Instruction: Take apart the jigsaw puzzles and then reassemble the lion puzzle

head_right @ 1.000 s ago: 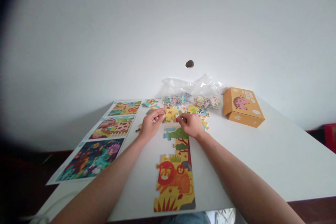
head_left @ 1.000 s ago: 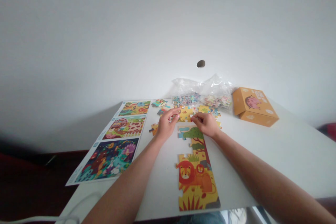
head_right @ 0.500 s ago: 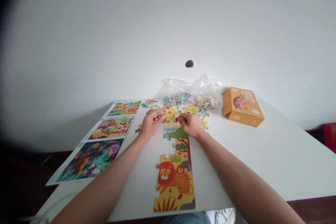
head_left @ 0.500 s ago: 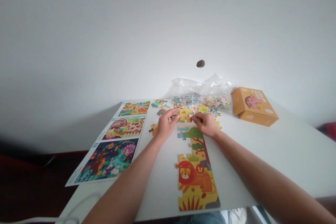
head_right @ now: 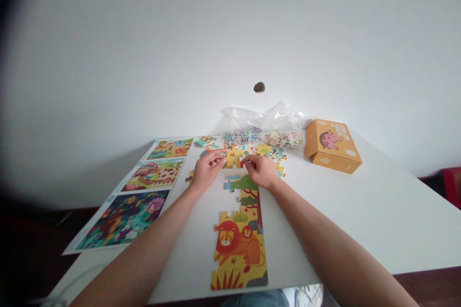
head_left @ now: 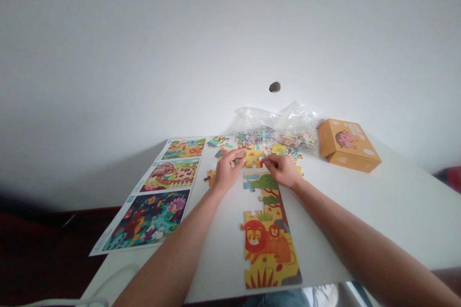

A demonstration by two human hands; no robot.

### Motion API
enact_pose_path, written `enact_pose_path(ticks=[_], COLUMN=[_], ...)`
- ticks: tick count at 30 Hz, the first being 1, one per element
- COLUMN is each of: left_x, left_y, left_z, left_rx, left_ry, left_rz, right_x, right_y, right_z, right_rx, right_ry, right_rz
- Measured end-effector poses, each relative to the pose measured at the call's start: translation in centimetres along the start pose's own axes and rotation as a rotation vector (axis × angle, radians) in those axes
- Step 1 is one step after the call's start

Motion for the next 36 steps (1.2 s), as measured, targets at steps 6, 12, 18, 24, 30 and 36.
enact_pose_path(ticks=[6,12,18,24,30,36], left_x=[0.11,0.15,-0.09,-0.07,0.13,-0.02], left_y=[-0.05,-0.05,0.00,-0.01,-0.01,-0.05], left_z=[0.19,0.15,0.29,0.29,0.21,0.25], left_rx=[-0.014,-0.025,-0.028,-0.022,-0.023,-0.024], left_ry=[0.036,0.047,0.048,0.059,0.060,0.062], left_rz=[-0.006,-0.024,-0.027,-0.027,-0.036,-0.042], right_x=[0.09,0.06,0.07,0.11,0.04,0.18], right_y=[0.01,0.01,-0.05,-0.01,-0.02,-0.04], right_z=[0.04,0.00,0.01,0.07,0.06,0.07], right_rx=[0.002,0.003,-0.001,-0.005,-0.005,-0.006], right_ry=[0.000,-0.005,-0.003,-0.011,-0.016,-0.012], right_rz=[0.001,0.000,-0.005,0.003,0.003,0.002])
Point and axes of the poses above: each hand's wrist, its own y-axis away from the middle knuckle, its own z-axis out of the palm, x = y × z, the point moved 9 cm from there along -y, towards the middle knuckle, and after that the axes turned 8 degrees about -y, right-handed, at the moved point
